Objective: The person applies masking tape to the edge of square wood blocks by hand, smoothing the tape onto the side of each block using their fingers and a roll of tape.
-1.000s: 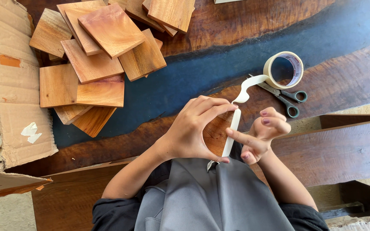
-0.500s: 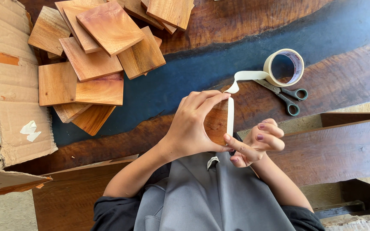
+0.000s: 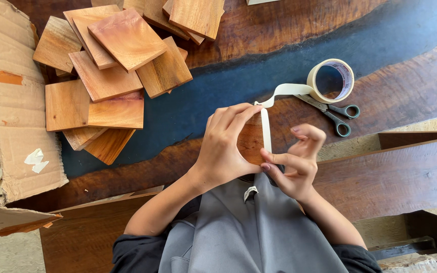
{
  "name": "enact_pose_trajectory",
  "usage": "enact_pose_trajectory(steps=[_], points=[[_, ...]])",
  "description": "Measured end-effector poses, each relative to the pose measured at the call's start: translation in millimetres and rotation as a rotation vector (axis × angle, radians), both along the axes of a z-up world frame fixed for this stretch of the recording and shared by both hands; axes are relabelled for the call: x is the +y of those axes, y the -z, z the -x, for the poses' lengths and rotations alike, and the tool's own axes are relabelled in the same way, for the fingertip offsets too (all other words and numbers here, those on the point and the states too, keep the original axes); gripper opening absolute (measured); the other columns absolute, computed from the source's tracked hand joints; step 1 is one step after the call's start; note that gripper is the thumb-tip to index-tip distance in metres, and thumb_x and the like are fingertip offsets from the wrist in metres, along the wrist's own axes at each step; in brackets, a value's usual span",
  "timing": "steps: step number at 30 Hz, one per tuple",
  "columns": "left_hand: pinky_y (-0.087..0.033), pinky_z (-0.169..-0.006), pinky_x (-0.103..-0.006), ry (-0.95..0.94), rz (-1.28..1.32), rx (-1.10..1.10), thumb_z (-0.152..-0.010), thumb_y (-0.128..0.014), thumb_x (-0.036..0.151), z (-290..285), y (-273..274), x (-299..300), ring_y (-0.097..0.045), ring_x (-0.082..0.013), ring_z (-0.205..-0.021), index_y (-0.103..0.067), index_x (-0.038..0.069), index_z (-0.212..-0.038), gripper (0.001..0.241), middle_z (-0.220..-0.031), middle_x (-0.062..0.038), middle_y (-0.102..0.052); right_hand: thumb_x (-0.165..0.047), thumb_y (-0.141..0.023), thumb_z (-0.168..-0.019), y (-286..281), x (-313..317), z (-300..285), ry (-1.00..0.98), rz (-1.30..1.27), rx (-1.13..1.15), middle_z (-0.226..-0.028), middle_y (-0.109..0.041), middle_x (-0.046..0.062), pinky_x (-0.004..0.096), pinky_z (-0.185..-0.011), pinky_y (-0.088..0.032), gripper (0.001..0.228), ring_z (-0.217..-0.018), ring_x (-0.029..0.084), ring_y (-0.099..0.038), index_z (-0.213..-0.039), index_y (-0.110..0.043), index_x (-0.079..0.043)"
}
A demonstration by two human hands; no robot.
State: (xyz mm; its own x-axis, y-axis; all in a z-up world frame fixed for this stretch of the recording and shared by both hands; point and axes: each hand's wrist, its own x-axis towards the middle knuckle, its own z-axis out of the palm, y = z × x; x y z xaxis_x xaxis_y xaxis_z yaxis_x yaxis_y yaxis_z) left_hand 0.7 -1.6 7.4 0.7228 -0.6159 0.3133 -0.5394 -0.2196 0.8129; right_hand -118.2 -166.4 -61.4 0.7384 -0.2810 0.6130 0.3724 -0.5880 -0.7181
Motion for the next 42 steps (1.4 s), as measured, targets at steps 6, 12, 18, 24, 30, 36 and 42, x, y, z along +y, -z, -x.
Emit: enact_pose_trajectory(steps=[6, 12, 18, 24, 30, 36, 42], points=[[-0.046, -0.1, -0.0435, 0.02, 0.117, 0.038, -0.048, -0.097, 0.025, -2, 5, -1, -0.061, -0.0285, -0.116, -0.061, 0.011, -0.136, 0.096, -0.13, -0.005, -0.062, -0.028, -0.076, -0.092, -17, 12, -6, -0.093, -0.392, 0.13, -0.142, -0.036, 0.011, 0.031, -0.107, -0.037, 0.018, -0.13, 0.016, -0.042, -0.103, -0.079, -0.014], [-0.049, -0.103, -0.0421, 0.157, 0.255, 0.282, -0.043, -0.102, 0.028, -10, 4, 4, -0.063, -0.0271, -0.119, -0.062, 0.009, -0.134, 0.101, -0.13, -0.006, -0.064, -0.045, -0.054, -0.102, -7, -2, -11, -0.004, -0.122, -0.103, -0.14, -0.031, 0.024, 0.036, -0.112, -0.032, 0.044, -0.132, 0.03, -0.035, -0.106, -0.079, -0.009], [-0.047, -0.108, -0.0417, 0.307, 0.289, 0.356, -0.041, -0.102, 0.036, -10, 3, 4, -0.064, -0.026, -0.122, -0.061, 0.009, -0.136, 0.107, -0.13, -0.008, -0.066, -0.054, -0.04, -0.105, -13, -16, -22, 0.063, 0.056, -0.012, -0.133, -0.033, 0.016, 0.039, -0.11, -0.028, 0.055, -0.127, 0.032, -0.031, -0.116, -0.078, -0.015], [-0.044, -0.11, -0.0475, 0.391, 0.283, 0.254, -0.049, -0.102, 0.036, -12, 7, 11, -0.059, -0.0289, -0.126, -0.046, 0.01, -0.15, 0.118, -0.137, -0.01, -0.061, -0.027, -0.051, -0.104, 19, -16, -13, -0.074, -1.065, 0.167, -0.106, -0.057, 0.02, 0.037, -0.086, -0.047, 0.033, -0.094, 0.023, -0.057, -0.119, -0.053, 0.003], [-0.043, -0.112, -0.0517, 0.423, 0.125, -0.072, -0.048, -0.099, 0.032, -13, 18, 9, -0.058, -0.0325, -0.122, -0.047, 0.01, -0.15, 0.117, -0.132, -0.009, -0.063, -0.019, -0.062, -0.093, 40, -19, -15, -0.386, -1.293, 0.327, -0.133, -0.053, 0.025, 0.052, -0.097, -0.055, 0.045, -0.118, 0.033, -0.063, -0.128, -0.048, 0.005], [-0.042, -0.114, -0.0506, 0.38, 0.039, -0.37, -0.044, -0.098, 0.023, -13, 17, 10, -0.058, -0.0317, -0.12, -0.054, 0.01, -0.141, 0.108, -0.128, -0.007, -0.064, -0.005, -0.061, -0.095, 43, -28, -18, -0.419, -1.298, 0.265, -0.115, -0.051, 0.024, 0.045, -0.088, -0.06, 0.02, -0.102, 0.03, -0.063, -0.11, -0.052, 0.005], [-0.046, -0.114, -0.0489, 0.397, 0.057, -0.47, -0.033, -0.101, 0.015, -14, 9, 9, -0.061, -0.0322, -0.12, -0.056, 0.011, -0.139, 0.115, -0.129, -0.007, -0.064, -0.007, -0.06, -0.096, 29, -25, -21, -0.414, -1.269, 0.321, -0.114, -0.056, 0.026, 0.047, -0.084, -0.061, 0.031, -0.103, 0.033, -0.067, -0.122, -0.05, 0.008]])
